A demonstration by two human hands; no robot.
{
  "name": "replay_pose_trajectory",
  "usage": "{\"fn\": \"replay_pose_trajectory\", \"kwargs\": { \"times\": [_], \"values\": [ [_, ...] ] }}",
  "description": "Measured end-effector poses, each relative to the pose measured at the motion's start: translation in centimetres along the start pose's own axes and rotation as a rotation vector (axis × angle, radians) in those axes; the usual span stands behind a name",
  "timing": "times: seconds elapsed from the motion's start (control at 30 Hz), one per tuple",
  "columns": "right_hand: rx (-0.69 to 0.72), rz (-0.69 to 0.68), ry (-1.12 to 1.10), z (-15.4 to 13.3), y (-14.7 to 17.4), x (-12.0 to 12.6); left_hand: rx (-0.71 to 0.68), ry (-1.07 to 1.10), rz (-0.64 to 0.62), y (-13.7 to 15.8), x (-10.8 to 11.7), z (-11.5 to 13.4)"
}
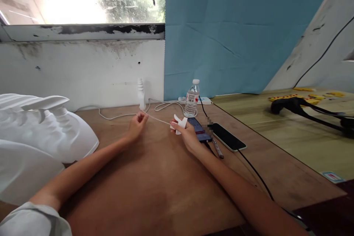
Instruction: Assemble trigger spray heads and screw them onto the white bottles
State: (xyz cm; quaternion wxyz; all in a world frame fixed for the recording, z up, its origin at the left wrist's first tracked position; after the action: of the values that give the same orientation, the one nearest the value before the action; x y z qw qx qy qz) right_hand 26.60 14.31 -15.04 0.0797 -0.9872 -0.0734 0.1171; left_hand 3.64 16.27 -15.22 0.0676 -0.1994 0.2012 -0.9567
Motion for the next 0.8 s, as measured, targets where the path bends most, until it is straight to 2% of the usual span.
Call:
{"fn": "replay_pose_trajectory", "kwargs": {
  "times": [0.07,0.1,0.2,0.27,0.37,0.43,0.5,0.57,0.63,0.8],
  "values": [
    [0.027,-0.095,0.010,1.2,1.2,-1.7,0.067,0.205,-0.197,4.3,-0.3,0.4],
    [0.049,-0.163,0.057,1.8,1.9,-2.6,0.090,0.298,-0.252,6.0,-0.2,0.6],
    [0.163,-0.381,0.191,3.3,3.8,-5.4,0.059,0.496,-0.447,9.1,0.7,1.3],
    [0.192,-0.520,0.208,3.9,4.7,-6.8,0.055,0.530,-0.470,9.5,1.4,1.5],
    [0.126,-0.640,0.152,4.0,5.2,-7.7,0.155,0.527,-0.372,9.1,1.9,1.4],
    [0.065,-0.565,0.087,3.8,4.9,-7.5,0.220,0.549,-0.347,8.9,1.9,1.4],
    [0.019,-0.394,0.036,3.5,4.4,-6.9,0.247,0.555,-0.374,8.9,1.8,1.5],
    [-0.011,-0.279,0.012,3.4,3.8,-6.4,0.234,0.523,-0.428,9.2,1.8,1.7],
    [-0.019,-0.263,0.015,3.4,3.3,-6.2,0.202,0.447,-0.475,9.4,1.9,1.9],
    [-0.090,-0.320,0.023,3.6,3.1,-6.3,0.078,0.229,-0.511,9.5,2.0,2.6]
  ]
}}
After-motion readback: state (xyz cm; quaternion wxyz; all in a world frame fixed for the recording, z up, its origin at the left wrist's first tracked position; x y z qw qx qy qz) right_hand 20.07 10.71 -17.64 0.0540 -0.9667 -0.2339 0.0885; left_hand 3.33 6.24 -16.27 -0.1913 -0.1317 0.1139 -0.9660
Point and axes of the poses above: each hand's wrist, its own y-axis away from the middle knuckle, its own x-axis out of the back of the hand, z = x × y, the point moved 1 cm from there along -y, towards the middle knuckle, and after that the axes turned 4 degrees about -z, right-handed, at the moved point
